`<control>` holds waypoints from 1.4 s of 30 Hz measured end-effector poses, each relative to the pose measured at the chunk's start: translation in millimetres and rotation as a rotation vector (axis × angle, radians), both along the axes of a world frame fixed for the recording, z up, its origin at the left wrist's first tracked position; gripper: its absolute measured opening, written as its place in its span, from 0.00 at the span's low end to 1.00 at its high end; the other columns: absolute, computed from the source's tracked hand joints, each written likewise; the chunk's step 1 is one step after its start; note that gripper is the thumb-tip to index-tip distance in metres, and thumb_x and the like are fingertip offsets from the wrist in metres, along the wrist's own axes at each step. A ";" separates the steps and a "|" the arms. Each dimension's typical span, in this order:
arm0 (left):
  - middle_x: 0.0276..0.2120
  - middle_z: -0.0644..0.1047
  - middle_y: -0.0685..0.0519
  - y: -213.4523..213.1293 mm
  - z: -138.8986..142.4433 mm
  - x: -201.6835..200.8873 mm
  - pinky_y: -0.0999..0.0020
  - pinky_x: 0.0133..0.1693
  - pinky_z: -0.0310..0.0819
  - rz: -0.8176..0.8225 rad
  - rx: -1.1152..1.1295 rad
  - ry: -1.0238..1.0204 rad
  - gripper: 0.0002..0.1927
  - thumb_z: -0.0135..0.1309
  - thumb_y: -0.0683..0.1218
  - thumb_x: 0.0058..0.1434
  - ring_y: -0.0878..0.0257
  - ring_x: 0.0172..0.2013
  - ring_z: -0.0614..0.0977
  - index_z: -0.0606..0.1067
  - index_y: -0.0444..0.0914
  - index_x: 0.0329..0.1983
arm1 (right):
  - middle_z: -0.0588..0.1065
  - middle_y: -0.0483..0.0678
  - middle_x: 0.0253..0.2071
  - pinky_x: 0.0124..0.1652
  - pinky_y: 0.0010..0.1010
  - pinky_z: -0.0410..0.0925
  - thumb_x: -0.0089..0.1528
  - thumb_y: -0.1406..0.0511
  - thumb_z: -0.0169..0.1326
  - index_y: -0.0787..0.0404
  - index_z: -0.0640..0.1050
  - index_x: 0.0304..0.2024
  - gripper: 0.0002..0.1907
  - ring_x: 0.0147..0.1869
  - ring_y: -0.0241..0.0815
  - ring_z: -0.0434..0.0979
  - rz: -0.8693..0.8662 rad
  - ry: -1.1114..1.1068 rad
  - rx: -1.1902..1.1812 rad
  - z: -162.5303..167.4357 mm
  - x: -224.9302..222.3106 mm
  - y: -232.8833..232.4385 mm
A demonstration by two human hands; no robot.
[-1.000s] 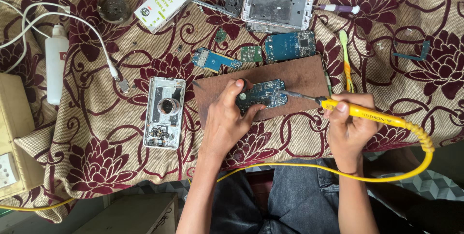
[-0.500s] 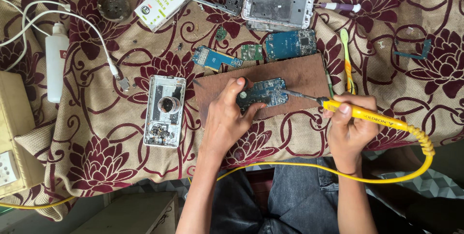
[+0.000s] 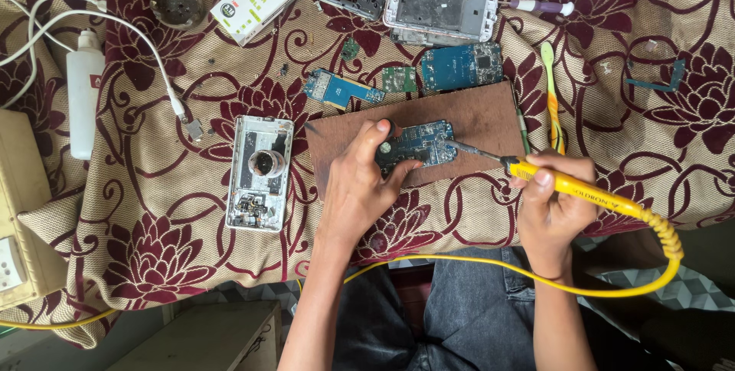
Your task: The person uses a soldering iron and a small tool to work on a blue circuit board placed on a wooden board. They repeatedly apply the soldering iron to specific points on the board while holding it steady with the other hand.
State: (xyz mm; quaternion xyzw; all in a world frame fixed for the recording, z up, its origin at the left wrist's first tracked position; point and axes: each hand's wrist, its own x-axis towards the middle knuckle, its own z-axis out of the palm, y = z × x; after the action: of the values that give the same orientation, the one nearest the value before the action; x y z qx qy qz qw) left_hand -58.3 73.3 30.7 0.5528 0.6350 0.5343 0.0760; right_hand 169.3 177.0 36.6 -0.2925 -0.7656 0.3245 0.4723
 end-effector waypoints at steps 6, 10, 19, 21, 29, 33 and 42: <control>0.46 0.78 0.47 -0.9 -1.7 -0.3 0.61 0.37 0.83 0.002 -0.011 0.007 0.46 0.70 0.42 0.58 0.51 0.39 0.86 0.51 0.48 0.69 | 0.74 0.53 0.35 0.36 0.21 0.71 0.79 0.62 0.45 0.69 0.67 0.53 0.13 0.35 0.36 0.78 0.001 -0.015 0.016 2.4 -1.4 -6.2; 0.46 0.78 0.48 -1.0 -2.5 -0.5 0.61 0.36 0.82 -0.006 0.028 0.020 0.48 0.70 0.41 0.59 0.51 0.39 0.85 0.49 0.49 0.71 | 0.75 0.55 0.38 0.38 0.22 0.72 0.80 0.63 0.44 0.69 0.67 0.54 0.13 0.37 0.38 0.79 -0.005 -0.033 0.030 3.7 -3.0 -4.2; 0.46 0.77 0.48 -0.8 -1.4 0.2 0.60 0.36 0.82 0.002 0.010 0.011 0.45 0.70 0.41 0.58 0.50 0.39 0.85 0.52 0.47 0.69 | 0.74 0.56 0.36 0.38 0.23 0.71 0.78 0.63 0.45 0.70 0.66 0.53 0.12 0.36 0.38 0.78 0.017 -0.035 0.004 3.8 1.2 -7.6; 0.46 0.77 0.47 -0.9 -0.8 0.4 0.60 0.36 0.81 0.006 -0.005 0.012 0.44 0.70 0.41 0.58 0.50 0.39 0.85 0.53 0.46 0.67 | 0.74 0.55 0.36 0.37 0.22 0.71 0.78 0.63 0.44 0.70 0.66 0.52 0.12 0.36 0.37 0.78 0.019 -0.030 0.010 3.5 1.4 -7.2; 0.46 0.77 0.48 -0.2 -0.4 0.0 0.61 0.36 0.82 0.004 -0.011 0.018 0.43 0.69 0.42 0.58 0.51 0.39 0.85 0.53 0.45 0.68 | 0.75 0.54 0.37 0.37 0.22 0.71 0.78 0.63 0.45 0.70 0.67 0.53 0.13 0.36 0.37 0.78 0.016 -0.045 0.019 6.1 -2.7 -4.0; 0.45 0.78 0.48 -1.0 -1.3 0.4 0.61 0.35 0.82 0.014 -0.047 0.019 0.43 0.70 0.43 0.58 0.52 0.38 0.85 0.54 0.46 0.67 | 0.75 0.54 0.35 0.37 0.22 0.72 0.79 0.63 0.45 0.69 0.67 0.52 0.12 0.36 0.36 0.78 0.013 -0.053 0.021 7.1 -1.7 -5.1; 0.44 0.76 0.48 -1.7 -3.4 0.3 0.60 0.35 0.81 0.010 -0.012 0.033 0.46 0.70 0.42 0.59 0.53 0.37 0.84 0.50 0.48 0.70 | 0.75 0.53 0.34 0.37 0.21 0.71 0.79 0.62 0.45 0.69 0.67 0.53 0.14 0.35 0.36 0.78 0.007 -0.021 0.010 6.1 -1.5 -6.2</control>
State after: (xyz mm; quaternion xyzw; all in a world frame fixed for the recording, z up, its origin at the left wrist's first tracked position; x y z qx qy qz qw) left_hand -57.9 71.6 27.4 0.5578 0.6420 0.5218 0.0663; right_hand 167.8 170.8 42.7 -0.2911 -0.7731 0.3191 0.4646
